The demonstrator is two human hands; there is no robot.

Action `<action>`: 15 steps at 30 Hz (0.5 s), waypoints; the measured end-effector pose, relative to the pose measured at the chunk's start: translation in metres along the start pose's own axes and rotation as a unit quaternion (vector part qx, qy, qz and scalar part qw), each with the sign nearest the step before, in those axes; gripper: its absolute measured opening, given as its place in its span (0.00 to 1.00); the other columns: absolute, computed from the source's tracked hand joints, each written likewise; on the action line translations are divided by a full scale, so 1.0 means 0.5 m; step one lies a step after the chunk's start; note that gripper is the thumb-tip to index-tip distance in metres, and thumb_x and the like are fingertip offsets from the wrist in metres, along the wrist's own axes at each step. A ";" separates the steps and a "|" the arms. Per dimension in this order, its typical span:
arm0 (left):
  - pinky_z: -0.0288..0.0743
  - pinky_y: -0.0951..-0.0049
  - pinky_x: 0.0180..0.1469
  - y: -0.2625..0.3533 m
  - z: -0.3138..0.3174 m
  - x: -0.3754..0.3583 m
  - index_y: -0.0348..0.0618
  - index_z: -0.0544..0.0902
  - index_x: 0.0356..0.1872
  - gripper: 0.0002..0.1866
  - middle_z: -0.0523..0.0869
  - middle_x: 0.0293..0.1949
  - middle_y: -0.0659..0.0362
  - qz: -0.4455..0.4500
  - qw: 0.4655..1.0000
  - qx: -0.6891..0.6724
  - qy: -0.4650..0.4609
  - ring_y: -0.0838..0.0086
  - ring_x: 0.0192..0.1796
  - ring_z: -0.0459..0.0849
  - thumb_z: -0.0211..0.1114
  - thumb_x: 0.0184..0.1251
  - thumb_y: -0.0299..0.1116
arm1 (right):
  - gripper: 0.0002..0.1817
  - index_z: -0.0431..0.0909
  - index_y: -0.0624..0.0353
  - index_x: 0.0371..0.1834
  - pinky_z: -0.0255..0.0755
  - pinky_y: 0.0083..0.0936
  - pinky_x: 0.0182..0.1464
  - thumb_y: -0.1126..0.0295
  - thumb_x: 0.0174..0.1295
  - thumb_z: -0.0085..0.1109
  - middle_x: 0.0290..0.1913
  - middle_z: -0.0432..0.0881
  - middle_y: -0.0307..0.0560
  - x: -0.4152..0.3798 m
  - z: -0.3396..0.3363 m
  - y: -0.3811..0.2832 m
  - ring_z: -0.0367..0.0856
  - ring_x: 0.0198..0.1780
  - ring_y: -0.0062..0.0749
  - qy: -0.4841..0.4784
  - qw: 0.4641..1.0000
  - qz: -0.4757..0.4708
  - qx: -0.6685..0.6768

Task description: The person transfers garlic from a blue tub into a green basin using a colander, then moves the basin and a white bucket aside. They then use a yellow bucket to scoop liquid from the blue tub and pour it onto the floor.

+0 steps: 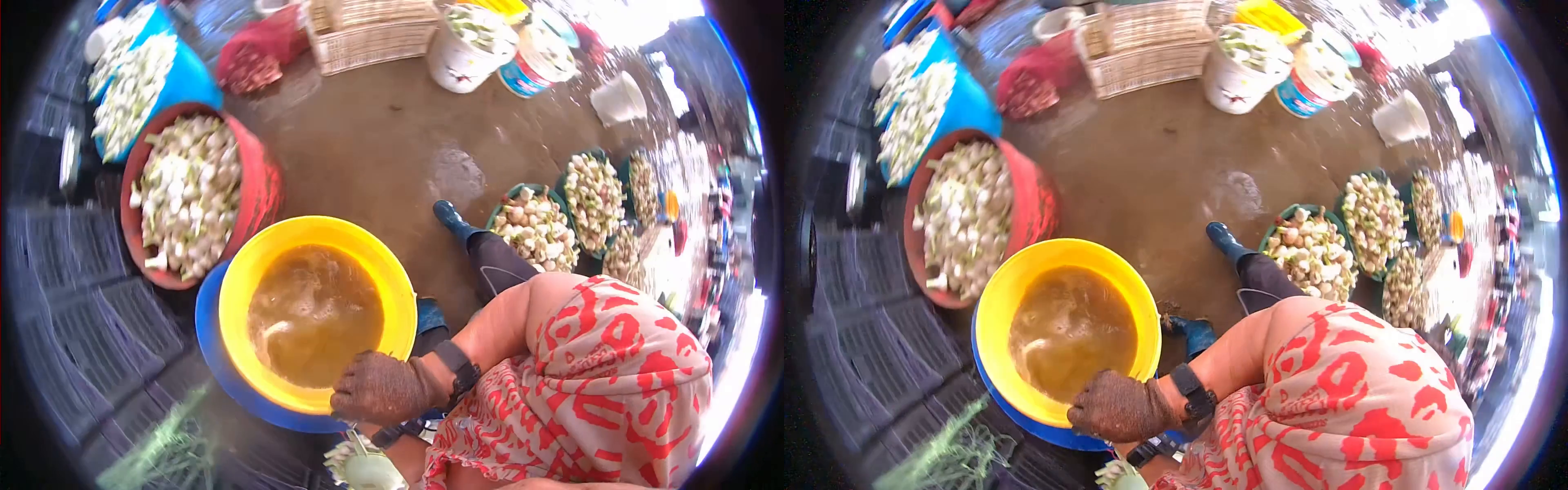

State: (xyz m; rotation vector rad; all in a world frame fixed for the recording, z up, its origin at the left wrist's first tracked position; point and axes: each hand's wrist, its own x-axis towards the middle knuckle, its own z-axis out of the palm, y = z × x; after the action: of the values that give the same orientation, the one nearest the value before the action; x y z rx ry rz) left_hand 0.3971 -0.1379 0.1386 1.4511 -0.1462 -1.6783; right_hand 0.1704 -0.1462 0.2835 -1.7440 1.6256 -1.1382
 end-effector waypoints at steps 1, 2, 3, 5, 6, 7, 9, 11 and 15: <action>0.65 0.61 0.59 -0.002 0.030 -0.005 0.48 0.72 0.57 0.29 0.76 0.55 0.58 0.008 1.000 0.023 -0.003 0.67 0.57 0.73 0.47 0.66 0.60 | 0.12 0.72 0.57 0.30 0.71 0.33 0.30 0.63 0.44 0.58 0.26 0.75 0.42 -0.018 -0.024 0.024 0.77 0.28 0.38 -0.010 1.000 -0.019 -0.003; 0.65 0.61 0.59 0.001 0.049 -0.003 0.48 0.72 0.57 0.29 0.76 0.55 0.58 0.012 0.999 0.037 -0.009 0.67 0.57 0.73 0.47 0.66 0.60 | 0.12 0.72 0.57 0.30 0.71 0.33 0.30 0.63 0.44 0.58 0.26 0.75 0.42 -0.020 -0.039 0.032 0.77 0.28 0.38 0.005 1.000 -0.006 -0.013; 0.65 0.61 0.58 -0.011 0.097 -0.010 0.48 0.72 0.57 0.29 0.76 0.55 0.58 0.017 0.998 0.056 -0.013 0.67 0.57 0.73 0.47 0.66 0.60 | 0.13 0.72 0.57 0.30 0.70 0.33 0.29 0.63 0.44 0.58 0.26 0.75 0.42 -0.027 -0.100 0.053 0.77 0.28 0.38 0.015 1.000 -0.003 0.012; 0.66 0.61 0.58 -0.040 0.189 0.001 0.48 0.72 0.57 0.29 0.76 0.55 0.58 0.011 0.995 0.096 -0.031 0.67 0.57 0.73 0.46 0.66 0.60 | 0.13 0.72 0.56 0.30 0.70 0.34 0.28 0.64 0.43 0.60 0.26 0.74 0.43 -0.046 -0.192 0.107 0.77 0.27 0.41 0.056 0.998 0.015 0.039; 0.66 0.62 0.58 -0.061 0.238 0.012 0.48 0.72 0.57 0.29 0.76 0.55 0.58 0.000 0.992 0.115 -0.049 0.67 0.57 0.73 0.46 0.66 0.60 | 0.13 0.72 0.56 0.30 0.70 0.34 0.28 0.64 0.43 0.60 0.26 0.74 0.43 -0.063 -0.231 0.140 0.77 0.27 0.41 0.074 0.996 0.030 0.034; 0.66 0.62 0.58 -0.087 0.287 0.025 0.48 0.72 0.57 0.30 0.76 0.55 0.58 -0.015 0.989 0.133 -0.066 0.68 0.57 0.73 0.46 0.66 0.60 | 0.11 0.71 0.56 0.30 0.69 0.35 0.28 0.65 0.46 0.60 0.25 0.73 0.45 -0.083 -0.267 0.175 0.76 0.27 0.43 0.123 0.988 0.062 0.072; 0.66 0.62 0.57 -0.165 0.380 0.064 0.48 0.72 0.57 0.30 0.76 0.55 0.59 -0.075 0.978 0.162 -0.113 0.68 0.56 0.73 0.46 0.66 0.60 | 0.10 0.71 0.56 0.29 0.68 0.36 0.28 0.66 0.49 0.60 0.24 0.73 0.47 -0.127 -0.325 0.250 0.76 0.26 0.46 0.188 0.972 0.101 0.101; 0.67 0.63 0.57 -0.277 0.503 0.112 0.48 0.72 0.58 0.30 0.76 0.55 0.59 -0.150 0.957 0.193 -0.154 0.68 0.56 0.74 0.45 0.66 0.60 | 0.07 0.74 0.58 0.31 0.69 0.38 0.30 0.67 0.57 0.59 0.25 0.75 0.52 -0.169 -0.397 0.369 0.76 0.29 0.52 0.279 0.937 0.182 0.106; 0.68 0.51 0.58 -0.552 0.693 0.132 0.51 0.68 0.61 0.40 0.71 0.59 0.59 -0.147 0.877 0.431 -0.152 0.64 0.60 0.70 0.55 0.54 0.69 | 0.12 0.78 0.60 0.38 0.71 0.33 0.33 0.61 0.64 0.56 0.28 0.80 0.55 -0.295 -0.465 0.653 0.79 0.29 0.41 0.442 0.808 0.356 0.156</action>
State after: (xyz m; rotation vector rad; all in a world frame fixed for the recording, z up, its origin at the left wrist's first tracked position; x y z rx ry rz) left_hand -0.0368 -0.1682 0.0315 1.8829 -1.0017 -2.2278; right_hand -0.1951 -0.0158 0.1054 -0.2287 2.1259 -1.7620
